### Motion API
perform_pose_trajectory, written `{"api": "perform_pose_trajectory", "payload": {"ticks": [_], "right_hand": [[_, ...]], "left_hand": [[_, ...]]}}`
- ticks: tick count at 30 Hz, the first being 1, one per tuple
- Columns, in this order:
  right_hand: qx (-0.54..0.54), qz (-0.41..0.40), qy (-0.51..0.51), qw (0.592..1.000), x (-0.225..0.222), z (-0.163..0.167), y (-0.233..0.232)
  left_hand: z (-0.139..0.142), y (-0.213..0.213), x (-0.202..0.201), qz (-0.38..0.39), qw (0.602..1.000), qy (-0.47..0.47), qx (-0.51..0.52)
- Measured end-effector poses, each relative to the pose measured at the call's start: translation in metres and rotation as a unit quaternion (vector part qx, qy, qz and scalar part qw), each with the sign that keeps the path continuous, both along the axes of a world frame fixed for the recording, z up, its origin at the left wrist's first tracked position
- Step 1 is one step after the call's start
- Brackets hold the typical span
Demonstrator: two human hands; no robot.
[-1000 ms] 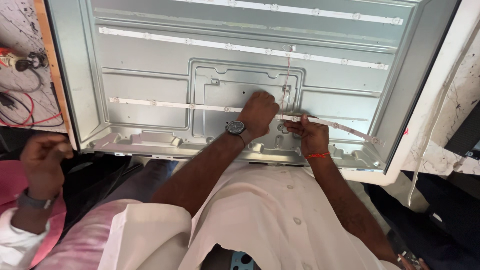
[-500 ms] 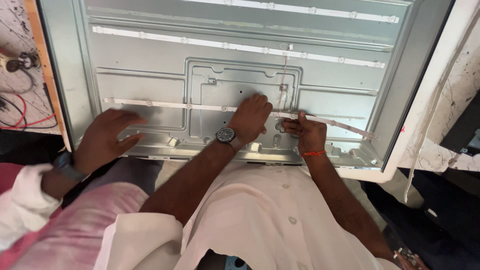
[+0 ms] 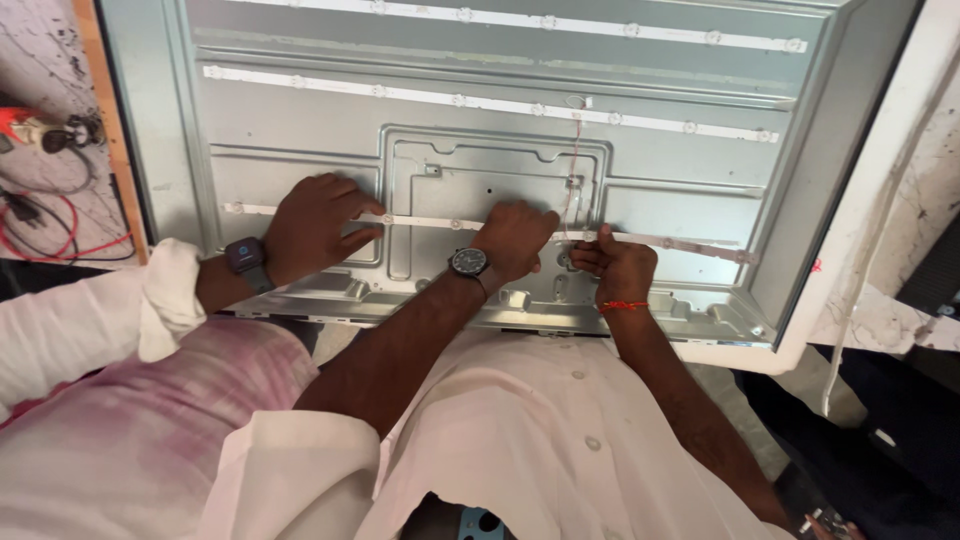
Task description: The person repairs a television lying face-down on a workbench. They peel adhesive backing from LED light bars and press each strip into the metal panel channel, secure a wire with a screwdriver, then flip the TV over and connect a cable to the exposed main board.
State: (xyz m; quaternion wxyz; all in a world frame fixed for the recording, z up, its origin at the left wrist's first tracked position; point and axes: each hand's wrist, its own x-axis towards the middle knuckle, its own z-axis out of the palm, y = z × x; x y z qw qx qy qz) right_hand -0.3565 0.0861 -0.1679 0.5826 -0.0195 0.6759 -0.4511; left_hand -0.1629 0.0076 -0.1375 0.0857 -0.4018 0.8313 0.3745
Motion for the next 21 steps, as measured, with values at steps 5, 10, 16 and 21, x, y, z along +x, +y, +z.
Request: {"api": "perform_pose_trajectory", "payload": {"ticks": [5, 10, 16, 21], "right_hand": [[-0.004, -0.017, -0.013, 1.0, -0.004, 0.0, -0.001], [0.001, -0.022, -0.017, 1.0, -0.006, -0.005, -0.003], [-0.023, 0.001, -0.01, 1.0, -0.001, -0.01, 0.001], [-0.012, -0.015, -0.009, 1.0, 0.0, -0.008, 0.002]], "left_hand": [[0.022, -0.001, 0.018, 0.009, 0.992, 0.06, -0.111], [0.023, 0.001, 0.025, 0.012, 0.994, 0.016, -0.108], [0.0, -0.007, 0.022, -0.016, 0.999, -0.027, -0.016], [0.004, -0.005, 0.03, -0.008, 1.0, -0.027, -0.003]]}}
